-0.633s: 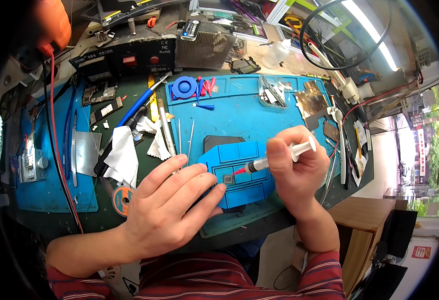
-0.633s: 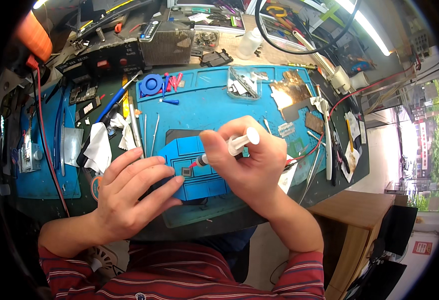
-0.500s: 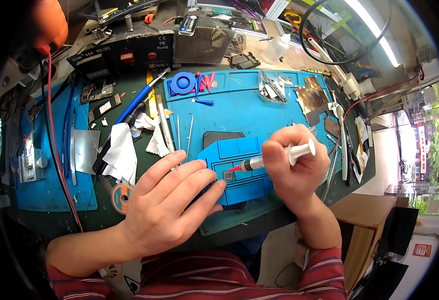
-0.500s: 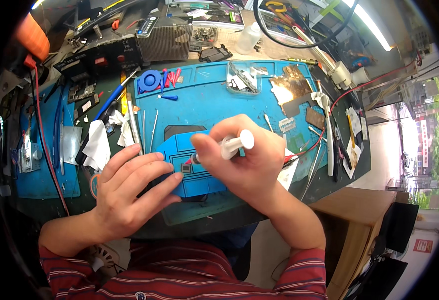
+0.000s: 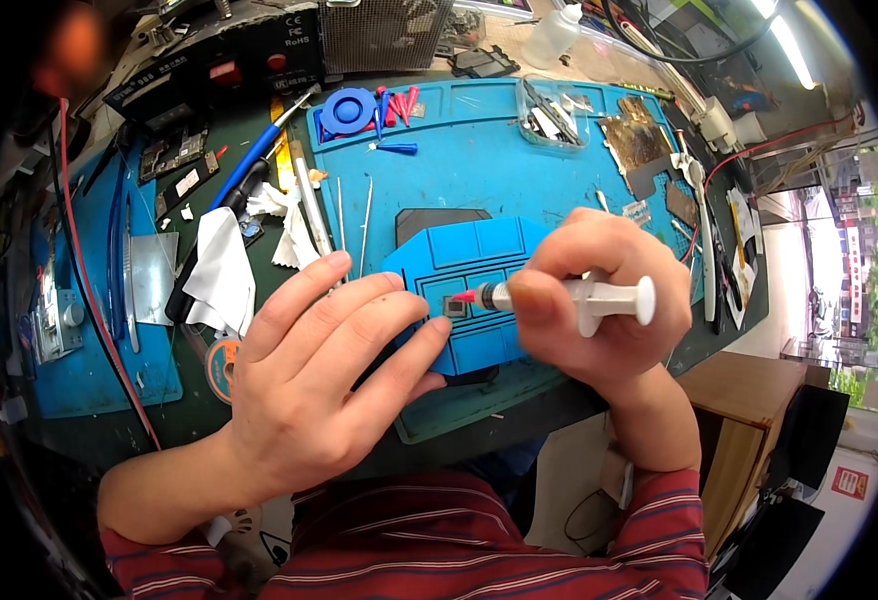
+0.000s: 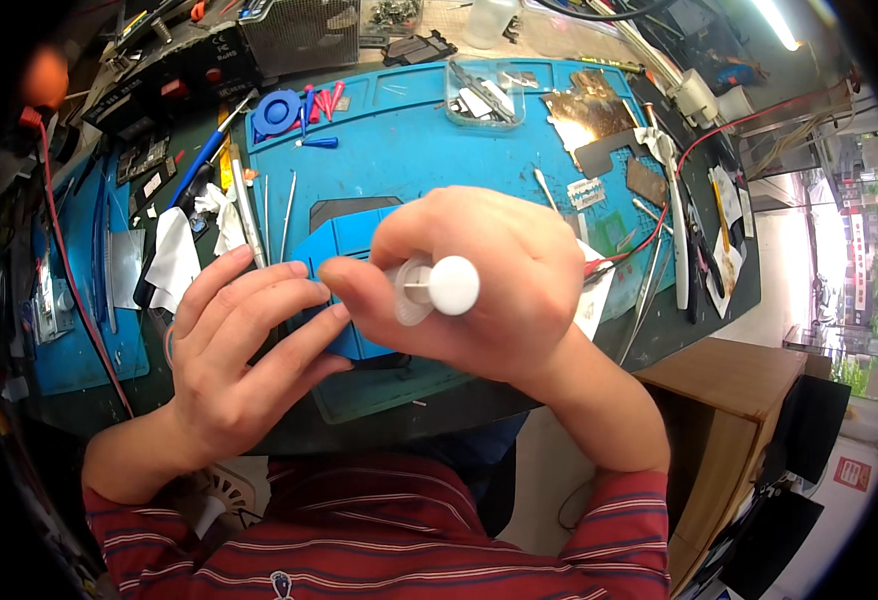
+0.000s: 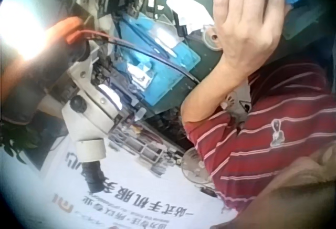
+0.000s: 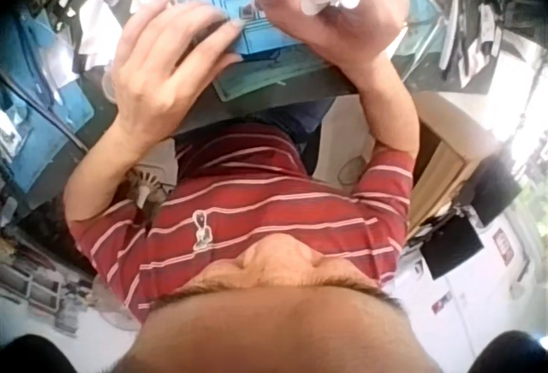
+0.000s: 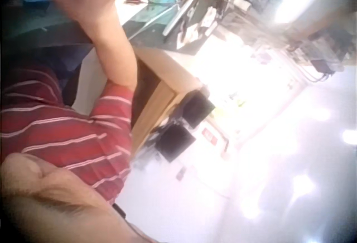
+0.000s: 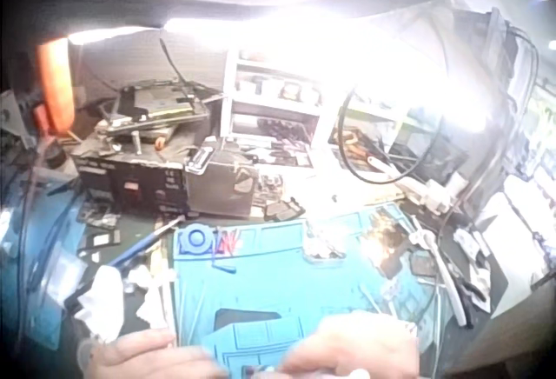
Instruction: The person handles a black rectangular object, then moves to a workbench to clean a small component with a toothbrush, applies flux with a syringe, and uses a hot air gun and tweezers to reflow solder on the component. The person also looks through a microscope during the process.
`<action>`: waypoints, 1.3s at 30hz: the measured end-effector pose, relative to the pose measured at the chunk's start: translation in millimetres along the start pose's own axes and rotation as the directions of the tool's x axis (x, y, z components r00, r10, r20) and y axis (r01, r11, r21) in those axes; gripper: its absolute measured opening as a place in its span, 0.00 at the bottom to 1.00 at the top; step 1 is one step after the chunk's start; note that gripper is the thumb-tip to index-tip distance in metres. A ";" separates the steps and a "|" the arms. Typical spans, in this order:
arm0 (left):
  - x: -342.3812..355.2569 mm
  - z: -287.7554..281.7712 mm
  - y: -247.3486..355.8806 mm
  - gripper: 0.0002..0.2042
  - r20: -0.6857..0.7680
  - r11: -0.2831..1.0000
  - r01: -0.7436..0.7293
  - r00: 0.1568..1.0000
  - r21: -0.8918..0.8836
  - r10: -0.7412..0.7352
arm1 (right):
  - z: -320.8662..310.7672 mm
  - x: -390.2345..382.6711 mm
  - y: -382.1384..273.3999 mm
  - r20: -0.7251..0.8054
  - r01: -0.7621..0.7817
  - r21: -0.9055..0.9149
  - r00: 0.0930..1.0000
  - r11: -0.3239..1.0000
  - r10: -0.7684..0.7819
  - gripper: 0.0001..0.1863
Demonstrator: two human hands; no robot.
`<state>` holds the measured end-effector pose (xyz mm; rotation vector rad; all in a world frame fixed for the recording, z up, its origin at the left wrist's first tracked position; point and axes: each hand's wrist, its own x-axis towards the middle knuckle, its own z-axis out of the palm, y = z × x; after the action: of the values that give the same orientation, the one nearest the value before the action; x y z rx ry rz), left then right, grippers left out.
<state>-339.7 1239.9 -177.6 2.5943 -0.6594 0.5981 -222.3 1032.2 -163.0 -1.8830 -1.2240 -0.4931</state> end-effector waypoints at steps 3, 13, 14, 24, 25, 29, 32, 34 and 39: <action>0.6 0.2 0.4 0.20 0.001 1.000 -0.003 1.000 -0.004 0.004 | -3.8 -3.0 0.2 -0.052 -0.049 0.031 0.997 0.998 0.051 0.17; 0.3 -0.1 0.0 0.20 0.016 0.999 -0.032 0.999 0.042 0.031 | -16.8 -12.1 9.0 -0.134 -0.342 0.427 0.891 0.837 0.433 0.17; 0.2 0.3 -0.1 0.21 0.016 0.998 -0.036 0.999 0.050 0.036 | -17.7 -15.1 14.8 -0.137 -0.313 0.455 0.900 0.834 0.413 0.16; -2.1 3.2 -2.8 0.21 0.010 0.991 -0.079 0.997 0.108 0.078 | -23.3 -21.7 26.4 -0.172 -0.221 0.557 0.913 0.800 0.371 0.12; -2.0 2.8 -2.7 0.21 0.014 0.991 -0.079 0.997 0.109 0.078 | -30.5 -18.7 20.3 -0.108 -0.232 0.621 0.921 0.749 0.375 0.11; -1.4 1.7 -1.9 0.21 0.027 0.991 -0.079 0.997 0.112 0.077 | -18.1 -24.9 20.9 -0.376 -0.161 0.143 0.904 0.976 0.204 0.12; -0.7 0.5 -1.9 0.21 0.032 0.990 -0.081 0.996 0.113 0.078 | -13.1 -18.7 25.1 -0.361 -0.039 -0.036 0.932 0.999 0.023 0.12; -1.0 -0.1 -2.2 0.21 0.028 0.990 -0.080 0.997 0.113 0.077 | -26.4 -13.2 18.8 -0.187 -0.053 0.190 0.978 0.980 0.089 0.15; -2.9 2.7 -2.8 0.21 0.018 0.991 -0.074 0.997 0.109 0.073 | -2.0 6.1 -2.8 -0.351 -0.033 -0.069 0.936 0.997 0.007 0.11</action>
<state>-339.8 1242.0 -181.9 2.6877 -0.7490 0.6569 -221.8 1034.5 -156.5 -1.7704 -0.9587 -0.8337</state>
